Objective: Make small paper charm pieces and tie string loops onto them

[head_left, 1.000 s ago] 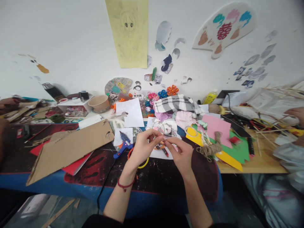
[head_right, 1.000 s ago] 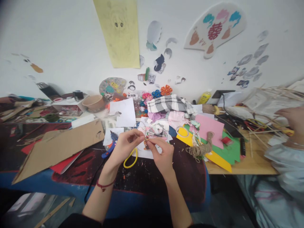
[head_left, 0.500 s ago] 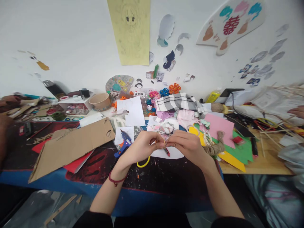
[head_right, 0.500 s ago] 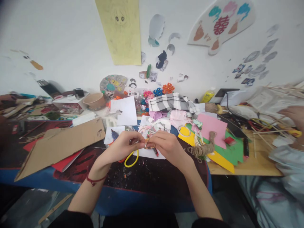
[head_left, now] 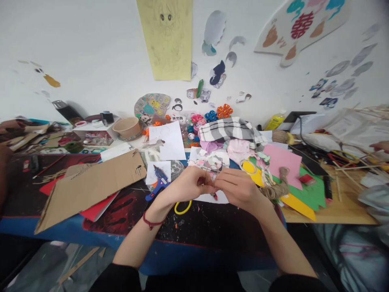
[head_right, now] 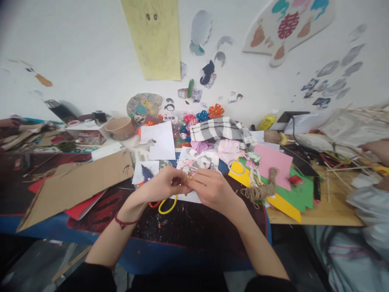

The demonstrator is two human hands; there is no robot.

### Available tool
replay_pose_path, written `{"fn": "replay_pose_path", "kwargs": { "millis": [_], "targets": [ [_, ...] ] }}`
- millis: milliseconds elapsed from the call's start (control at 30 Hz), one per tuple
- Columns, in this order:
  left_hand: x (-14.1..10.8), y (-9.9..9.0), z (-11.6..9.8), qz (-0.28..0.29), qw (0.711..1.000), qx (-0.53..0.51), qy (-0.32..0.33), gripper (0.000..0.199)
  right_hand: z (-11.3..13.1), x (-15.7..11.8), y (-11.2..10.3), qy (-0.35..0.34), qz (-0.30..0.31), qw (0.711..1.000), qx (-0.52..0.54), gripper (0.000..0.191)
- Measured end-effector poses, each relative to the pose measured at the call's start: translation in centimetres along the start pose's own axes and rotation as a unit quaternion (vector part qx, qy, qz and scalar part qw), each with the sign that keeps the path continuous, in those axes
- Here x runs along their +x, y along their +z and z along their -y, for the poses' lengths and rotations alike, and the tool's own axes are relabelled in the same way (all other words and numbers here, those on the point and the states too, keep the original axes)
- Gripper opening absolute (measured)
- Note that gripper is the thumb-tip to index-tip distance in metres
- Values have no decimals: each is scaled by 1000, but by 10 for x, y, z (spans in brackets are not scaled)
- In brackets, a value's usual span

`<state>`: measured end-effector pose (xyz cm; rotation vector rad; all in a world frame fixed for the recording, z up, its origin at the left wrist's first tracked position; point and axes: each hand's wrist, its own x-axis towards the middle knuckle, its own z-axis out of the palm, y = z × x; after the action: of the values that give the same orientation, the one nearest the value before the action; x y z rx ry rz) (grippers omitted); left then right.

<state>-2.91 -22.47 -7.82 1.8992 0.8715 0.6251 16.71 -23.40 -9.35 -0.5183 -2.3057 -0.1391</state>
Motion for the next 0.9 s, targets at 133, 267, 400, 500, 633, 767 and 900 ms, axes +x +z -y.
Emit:
{"fn": "replay_pose_path", "kwargs": {
  "millis": [133, 267, 400, 500, 633, 767, 900],
  "targets": [
    [9, 0, 10, -38, 999, 10, -25, 11, -8, -1, 12, 0, -23, 999, -43, 27],
    [15, -11, 17, -30, 999, -7, -27, 14, -22, -8, 22, 39, -63, 997, -1, 17],
    [19, -22, 19, -35, 996, -79, -12, 19, -27, -16, 25, 106, -97, 988, 53, 13],
    [22, -22, 20, -65, 990, -121, 1, 23, -25, -18, 27, 158, -133, 975, 84, 13],
    [25, -15, 23, -77, 983, -169, 5, 28, -18, -20, 35, 239, -190, 947, 100, 12],
    [22, -8, 28, -110, 984, -138, -2, 34, -10, -22, 47, 280, -257, 920, 92, 13],
    [17, 6, 33, -147, 982, -117, -17, 35, -4, -21, 56, 295, -309, 900, 85, 16]
  ]
}}
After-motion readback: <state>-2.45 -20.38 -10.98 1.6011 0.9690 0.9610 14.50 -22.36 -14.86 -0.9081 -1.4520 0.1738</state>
